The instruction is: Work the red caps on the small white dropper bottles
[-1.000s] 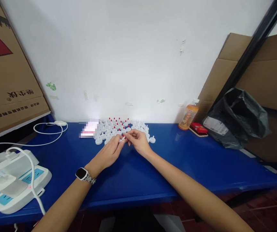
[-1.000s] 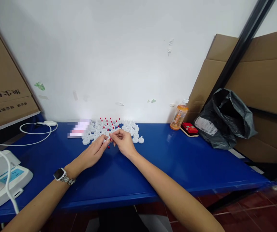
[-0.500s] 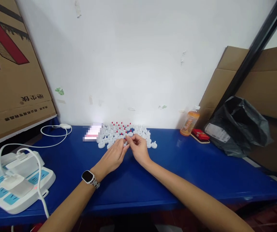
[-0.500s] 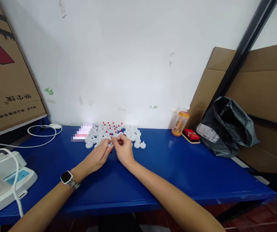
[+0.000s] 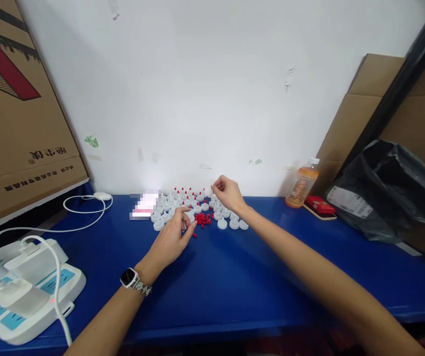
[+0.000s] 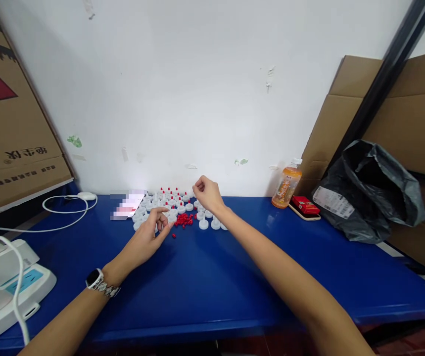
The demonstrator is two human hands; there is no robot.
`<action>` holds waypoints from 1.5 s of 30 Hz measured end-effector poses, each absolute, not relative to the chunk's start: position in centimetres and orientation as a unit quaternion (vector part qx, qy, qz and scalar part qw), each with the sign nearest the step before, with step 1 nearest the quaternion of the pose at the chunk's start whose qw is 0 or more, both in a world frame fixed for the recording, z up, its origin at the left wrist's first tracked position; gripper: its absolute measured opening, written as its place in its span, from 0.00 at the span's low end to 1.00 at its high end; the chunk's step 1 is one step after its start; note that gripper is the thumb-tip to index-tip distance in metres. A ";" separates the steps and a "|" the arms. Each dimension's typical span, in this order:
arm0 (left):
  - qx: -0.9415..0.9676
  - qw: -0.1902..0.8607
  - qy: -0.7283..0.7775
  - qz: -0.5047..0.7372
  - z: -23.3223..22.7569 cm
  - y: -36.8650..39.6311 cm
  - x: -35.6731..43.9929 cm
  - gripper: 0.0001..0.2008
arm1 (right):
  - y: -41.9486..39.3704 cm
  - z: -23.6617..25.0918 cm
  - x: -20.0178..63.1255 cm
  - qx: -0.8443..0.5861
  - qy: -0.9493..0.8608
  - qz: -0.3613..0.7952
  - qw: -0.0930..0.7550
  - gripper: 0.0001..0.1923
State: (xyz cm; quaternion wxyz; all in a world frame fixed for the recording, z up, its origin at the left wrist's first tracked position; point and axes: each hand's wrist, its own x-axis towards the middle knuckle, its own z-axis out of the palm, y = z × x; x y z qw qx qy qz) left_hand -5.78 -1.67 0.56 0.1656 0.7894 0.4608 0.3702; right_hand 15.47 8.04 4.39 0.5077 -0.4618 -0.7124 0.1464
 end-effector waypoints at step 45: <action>0.794 0.142 0.448 0.386 0.6 -0.9 -6.8 0.14 | -2.1 0.8 11.4 -0.421 -0.773 0.187 0.436 0.08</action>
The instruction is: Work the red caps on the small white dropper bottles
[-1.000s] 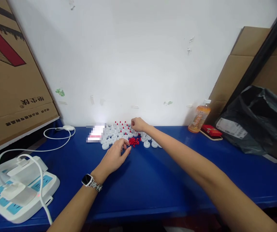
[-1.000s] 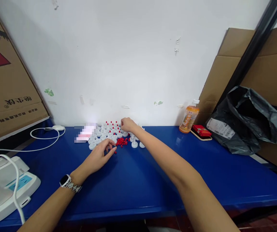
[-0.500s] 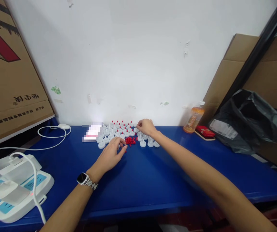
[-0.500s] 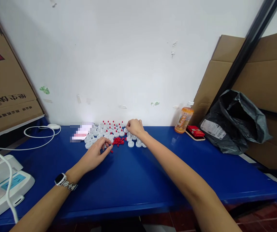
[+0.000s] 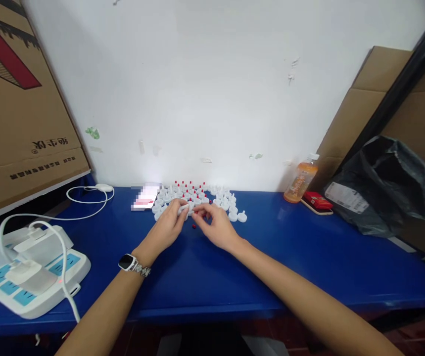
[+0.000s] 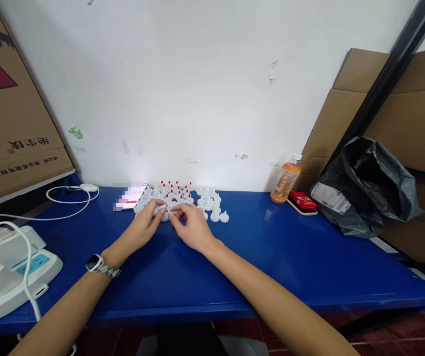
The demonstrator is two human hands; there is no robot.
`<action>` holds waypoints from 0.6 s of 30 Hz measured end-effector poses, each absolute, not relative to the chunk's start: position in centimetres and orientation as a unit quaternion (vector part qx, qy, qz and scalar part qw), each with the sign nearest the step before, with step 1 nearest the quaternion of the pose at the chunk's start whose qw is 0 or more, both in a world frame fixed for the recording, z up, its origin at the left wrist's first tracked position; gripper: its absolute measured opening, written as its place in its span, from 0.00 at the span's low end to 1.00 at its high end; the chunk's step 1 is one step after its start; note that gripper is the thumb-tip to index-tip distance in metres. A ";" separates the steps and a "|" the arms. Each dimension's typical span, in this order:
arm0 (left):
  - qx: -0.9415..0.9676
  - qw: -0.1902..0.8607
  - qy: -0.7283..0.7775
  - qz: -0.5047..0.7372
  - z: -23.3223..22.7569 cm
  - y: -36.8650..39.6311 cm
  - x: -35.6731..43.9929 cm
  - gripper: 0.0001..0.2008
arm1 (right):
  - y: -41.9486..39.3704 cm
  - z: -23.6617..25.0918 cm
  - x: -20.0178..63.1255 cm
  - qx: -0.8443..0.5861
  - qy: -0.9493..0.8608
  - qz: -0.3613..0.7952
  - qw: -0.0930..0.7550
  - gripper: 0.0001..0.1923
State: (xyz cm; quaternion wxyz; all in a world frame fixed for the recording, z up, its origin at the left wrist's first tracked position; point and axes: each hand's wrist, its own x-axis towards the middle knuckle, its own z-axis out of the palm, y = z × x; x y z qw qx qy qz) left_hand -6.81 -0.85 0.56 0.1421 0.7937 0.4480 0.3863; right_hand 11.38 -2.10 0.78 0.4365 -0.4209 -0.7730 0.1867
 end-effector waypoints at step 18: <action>0.794 0.243 0.460 0.315 0.2 -1.7 -5.7 0.15 | -1.0 0.2 12.8 -0.432 -0.724 0.224 0.488 0.06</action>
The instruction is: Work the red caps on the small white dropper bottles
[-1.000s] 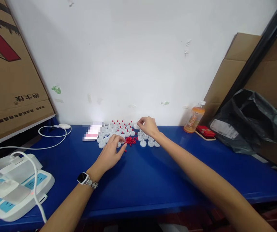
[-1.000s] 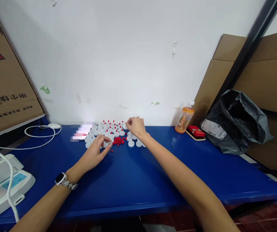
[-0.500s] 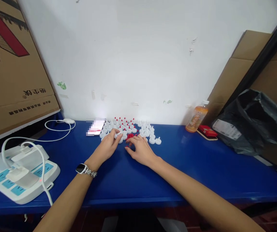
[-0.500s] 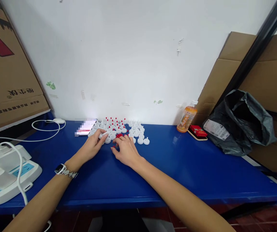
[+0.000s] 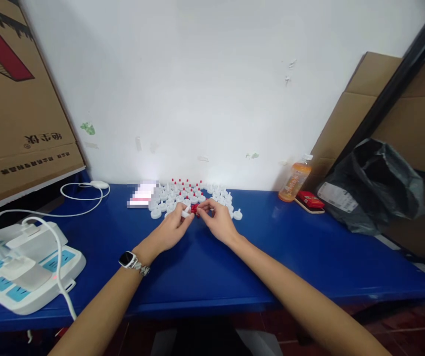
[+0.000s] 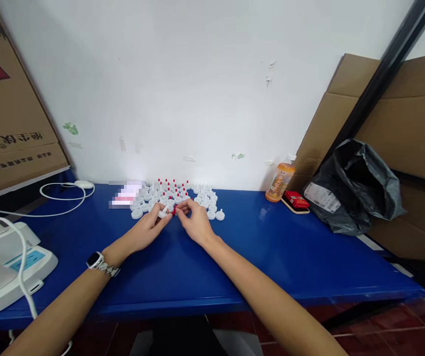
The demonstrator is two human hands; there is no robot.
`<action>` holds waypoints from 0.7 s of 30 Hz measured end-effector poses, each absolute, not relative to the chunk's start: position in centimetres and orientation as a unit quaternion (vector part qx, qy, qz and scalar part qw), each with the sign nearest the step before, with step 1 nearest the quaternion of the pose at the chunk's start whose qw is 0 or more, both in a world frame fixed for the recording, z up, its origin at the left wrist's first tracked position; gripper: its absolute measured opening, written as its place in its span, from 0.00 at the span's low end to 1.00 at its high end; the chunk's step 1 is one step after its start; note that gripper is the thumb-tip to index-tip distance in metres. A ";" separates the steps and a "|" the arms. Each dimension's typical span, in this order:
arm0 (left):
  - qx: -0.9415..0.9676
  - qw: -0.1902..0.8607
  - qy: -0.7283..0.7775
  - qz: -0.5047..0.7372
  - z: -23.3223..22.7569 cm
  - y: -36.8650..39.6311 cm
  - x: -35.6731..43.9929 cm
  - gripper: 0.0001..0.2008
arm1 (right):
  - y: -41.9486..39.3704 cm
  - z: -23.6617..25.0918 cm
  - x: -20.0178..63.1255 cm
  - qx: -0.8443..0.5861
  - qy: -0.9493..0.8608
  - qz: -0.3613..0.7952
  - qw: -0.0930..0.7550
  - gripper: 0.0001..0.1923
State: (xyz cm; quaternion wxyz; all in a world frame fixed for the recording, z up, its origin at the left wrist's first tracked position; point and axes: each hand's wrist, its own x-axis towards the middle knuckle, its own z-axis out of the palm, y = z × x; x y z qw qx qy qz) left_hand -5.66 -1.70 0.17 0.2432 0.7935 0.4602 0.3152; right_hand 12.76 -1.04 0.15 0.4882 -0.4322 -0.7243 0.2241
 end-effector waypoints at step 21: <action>0.816 0.243 0.416 0.319 -0.3 -3.0 -4.0 0.09 | -2.5 -0.1 10.5 -0.392 -0.612 0.284 0.625 0.07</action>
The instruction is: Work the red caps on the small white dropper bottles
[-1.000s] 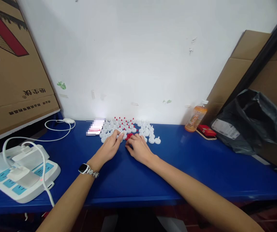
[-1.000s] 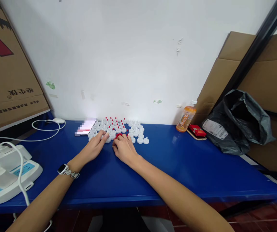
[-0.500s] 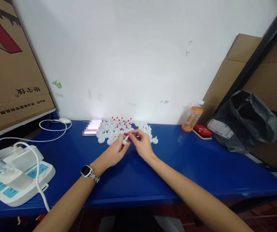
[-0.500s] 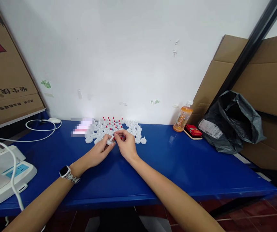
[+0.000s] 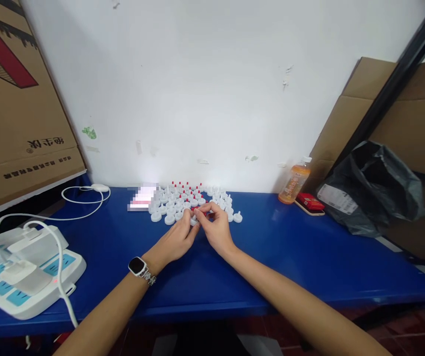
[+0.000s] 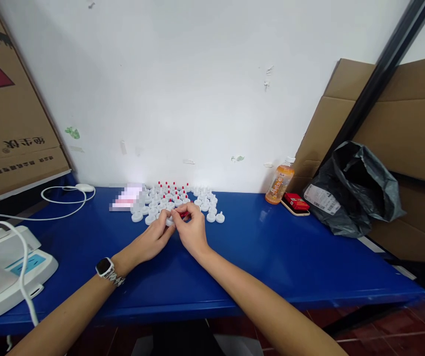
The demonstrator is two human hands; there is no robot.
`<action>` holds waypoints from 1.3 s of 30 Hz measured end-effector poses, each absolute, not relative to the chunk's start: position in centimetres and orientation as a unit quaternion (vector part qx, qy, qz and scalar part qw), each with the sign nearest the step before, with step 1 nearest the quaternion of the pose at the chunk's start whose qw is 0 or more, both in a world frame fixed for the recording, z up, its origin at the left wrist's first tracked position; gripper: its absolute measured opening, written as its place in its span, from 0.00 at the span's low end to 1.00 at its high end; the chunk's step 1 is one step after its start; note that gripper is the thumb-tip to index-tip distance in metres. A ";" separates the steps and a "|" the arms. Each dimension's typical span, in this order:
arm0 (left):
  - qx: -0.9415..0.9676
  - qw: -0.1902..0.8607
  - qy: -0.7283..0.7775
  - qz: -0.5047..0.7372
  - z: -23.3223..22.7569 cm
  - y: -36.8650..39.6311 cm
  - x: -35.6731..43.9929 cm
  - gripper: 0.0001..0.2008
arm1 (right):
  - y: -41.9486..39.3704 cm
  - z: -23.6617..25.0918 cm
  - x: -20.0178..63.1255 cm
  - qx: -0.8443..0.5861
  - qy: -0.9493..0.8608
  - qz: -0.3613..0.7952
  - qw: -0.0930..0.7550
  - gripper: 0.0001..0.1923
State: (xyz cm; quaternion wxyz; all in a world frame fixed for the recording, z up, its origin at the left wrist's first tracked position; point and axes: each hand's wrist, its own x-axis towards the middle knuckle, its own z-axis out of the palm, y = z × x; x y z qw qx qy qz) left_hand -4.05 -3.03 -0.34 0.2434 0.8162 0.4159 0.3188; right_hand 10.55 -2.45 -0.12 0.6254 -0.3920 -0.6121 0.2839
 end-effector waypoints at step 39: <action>0.814 0.267 0.417 0.303 -1.1 -1.9 -4.1 0.23 | 12.6 3.7 15.8 -0.553 -0.792 0.101 0.238 0.11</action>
